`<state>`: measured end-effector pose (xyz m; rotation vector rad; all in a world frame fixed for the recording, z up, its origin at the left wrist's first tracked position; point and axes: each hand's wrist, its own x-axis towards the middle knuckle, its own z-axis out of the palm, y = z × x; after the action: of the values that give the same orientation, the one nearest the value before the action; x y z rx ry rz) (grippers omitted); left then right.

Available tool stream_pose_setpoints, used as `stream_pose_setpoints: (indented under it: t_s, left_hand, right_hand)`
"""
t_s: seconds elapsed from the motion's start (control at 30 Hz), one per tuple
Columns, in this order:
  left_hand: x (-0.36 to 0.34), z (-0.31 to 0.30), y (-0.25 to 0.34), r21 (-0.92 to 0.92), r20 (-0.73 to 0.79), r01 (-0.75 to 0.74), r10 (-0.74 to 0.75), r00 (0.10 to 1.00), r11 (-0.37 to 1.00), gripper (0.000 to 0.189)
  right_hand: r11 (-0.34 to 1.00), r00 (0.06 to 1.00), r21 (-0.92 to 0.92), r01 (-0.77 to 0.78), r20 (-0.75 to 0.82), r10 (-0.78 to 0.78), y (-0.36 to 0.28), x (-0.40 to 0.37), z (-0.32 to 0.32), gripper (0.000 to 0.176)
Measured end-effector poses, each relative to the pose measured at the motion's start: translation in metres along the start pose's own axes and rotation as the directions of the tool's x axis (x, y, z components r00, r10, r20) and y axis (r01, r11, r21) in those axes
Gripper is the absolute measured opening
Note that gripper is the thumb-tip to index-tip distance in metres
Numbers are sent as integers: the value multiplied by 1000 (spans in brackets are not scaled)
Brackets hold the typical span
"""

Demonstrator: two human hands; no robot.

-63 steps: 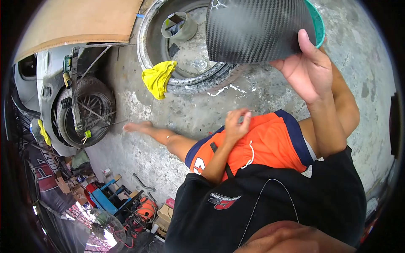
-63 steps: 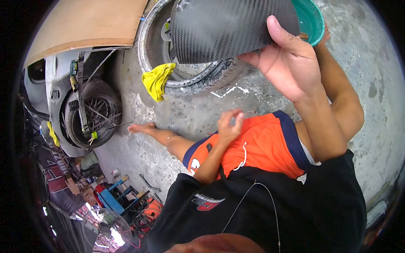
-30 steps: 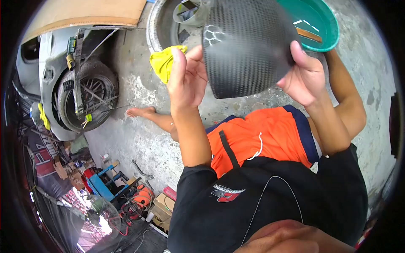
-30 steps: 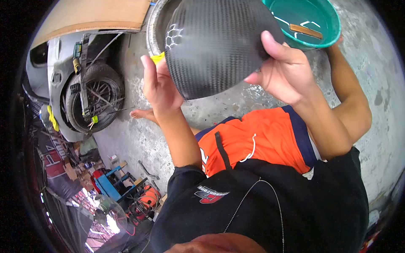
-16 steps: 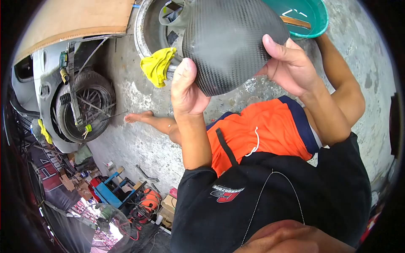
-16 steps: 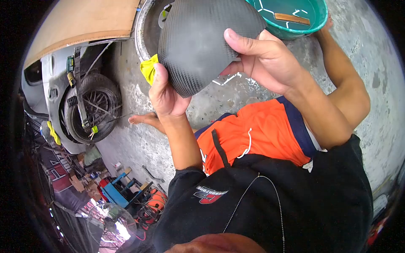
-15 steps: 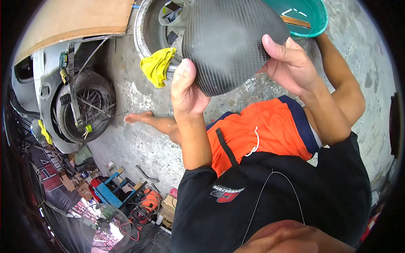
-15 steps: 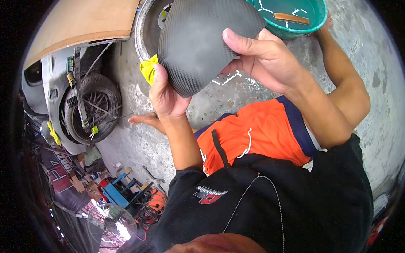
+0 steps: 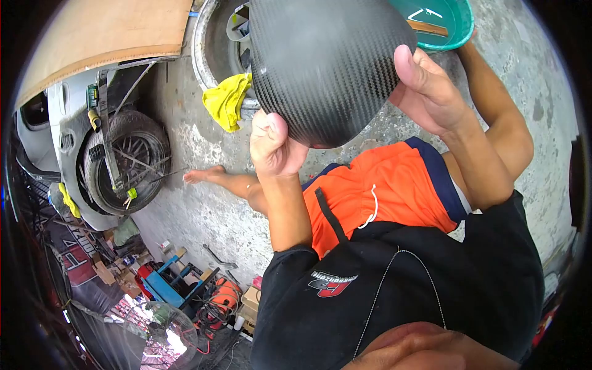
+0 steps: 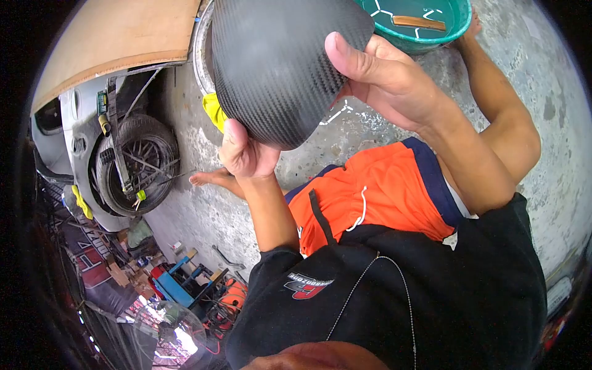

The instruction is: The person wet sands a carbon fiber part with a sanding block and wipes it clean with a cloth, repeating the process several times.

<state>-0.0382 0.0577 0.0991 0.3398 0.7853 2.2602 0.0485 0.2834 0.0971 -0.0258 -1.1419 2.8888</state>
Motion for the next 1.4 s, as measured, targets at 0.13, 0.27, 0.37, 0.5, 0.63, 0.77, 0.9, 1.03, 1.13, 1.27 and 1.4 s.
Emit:
stream_pose_setpoints:
  t_s: [0.13,0.27,0.37,0.5,0.63,0.77,0.9,1.03,1.13,1.27,1.4]
  left_hand:
    - [-6,5,4,177,2,-76,77,997,981,46]
    - [-23,4,22,632,-100,-110,222,970,767,27]
    - [-35,5,38,671,-117,-96,233,965,735,25]
    - [-56,-4,53,715,-119,-52,196,973,697,26]
    - [-67,-22,53,753,-131,35,97,987,657,25]
    - [-67,-14,21,778,-67,59,-11,998,626,17]
    - [-81,2,-10,882,72,-63,-2,997,468,14]
    - [-96,21,3,953,-47,62,-57,997,298,16]
    - [-123,31,3,995,83,-89,-118,989,-40,30]
    - [-133,39,-1,970,208,-226,-171,963,-93,43]
    - [-144,23,-3,924,358,-370,-122,926,-94,49]
  right_hand:
    - [992,994,-58,-109,17,110,2,7,-14,56]
    - [573,990,-808,-139,-111,83,89,-6,-49,50]
    - [-101,940,-935,341,336,59,134,-69,-33,41]
    - [-42,901,-909,415,405,154,129,-114,-10,32]
    - [32,879,-915,402,376,-293,81,-72,27,31]
    - [-24,482,-680,733,543,-687,56,40,138,25]
    - [-149,316,-596,789,603,-733,116,121,215,19]
    - [-305,365,-601,739,736,-570,111,147,202,23]
    - [-527,359,-536,660,841,-405,89,170,173,22]
    - [-758,336,-374,534,917,-216,67,189,136,22]
    - [-764,398,-269,586,917,-18,7,212,93,22]
